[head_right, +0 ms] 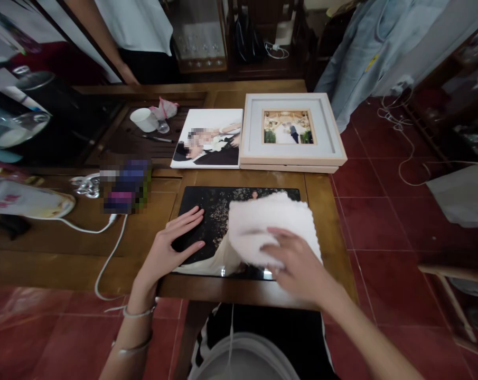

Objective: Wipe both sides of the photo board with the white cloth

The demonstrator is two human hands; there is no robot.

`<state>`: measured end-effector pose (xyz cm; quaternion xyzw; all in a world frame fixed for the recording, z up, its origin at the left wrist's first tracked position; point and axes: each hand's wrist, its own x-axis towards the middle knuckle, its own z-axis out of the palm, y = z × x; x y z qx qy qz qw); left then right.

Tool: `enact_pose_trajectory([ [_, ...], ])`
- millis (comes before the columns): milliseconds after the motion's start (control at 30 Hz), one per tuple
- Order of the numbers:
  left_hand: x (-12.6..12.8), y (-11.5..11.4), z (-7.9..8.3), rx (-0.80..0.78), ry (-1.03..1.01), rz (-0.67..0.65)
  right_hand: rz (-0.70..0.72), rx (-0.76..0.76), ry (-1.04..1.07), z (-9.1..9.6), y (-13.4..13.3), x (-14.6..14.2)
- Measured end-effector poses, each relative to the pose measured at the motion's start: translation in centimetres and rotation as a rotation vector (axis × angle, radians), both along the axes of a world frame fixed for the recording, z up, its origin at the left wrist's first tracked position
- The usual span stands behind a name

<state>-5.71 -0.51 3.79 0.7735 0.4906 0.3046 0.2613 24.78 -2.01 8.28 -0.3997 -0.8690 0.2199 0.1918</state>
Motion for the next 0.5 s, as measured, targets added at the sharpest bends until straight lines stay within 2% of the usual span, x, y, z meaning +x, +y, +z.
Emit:
enact_pose_trajectory([
  [133,0.1,0.0,0.0,0.0,-0.017,0.005,-0.15,0.041,-0.076,-0.4,6.3,-0.5],
  [233,0.2,0.0,0.0,-0.003,-0.043,0.025,-0.212,0.073,-0.084,-0.6,7.8,-1.1],
  [333,0.3,0.0,-0.1,-0.003,-0.063,0.047,-0.185,0.131,-0.069,-0.8,5.3,-1.8],
  [400,0.4,-0.1,-0.2,-0.004,-0.065,0.054,-0.13,0.137,-0.036,-0.9,2.0,-2.2],
  [500,0.4,-0.1,-0.1,-0.002,-0.053,0.046,-0.041,0.051,0.051,-0.7,-3.5,-2.8],
])
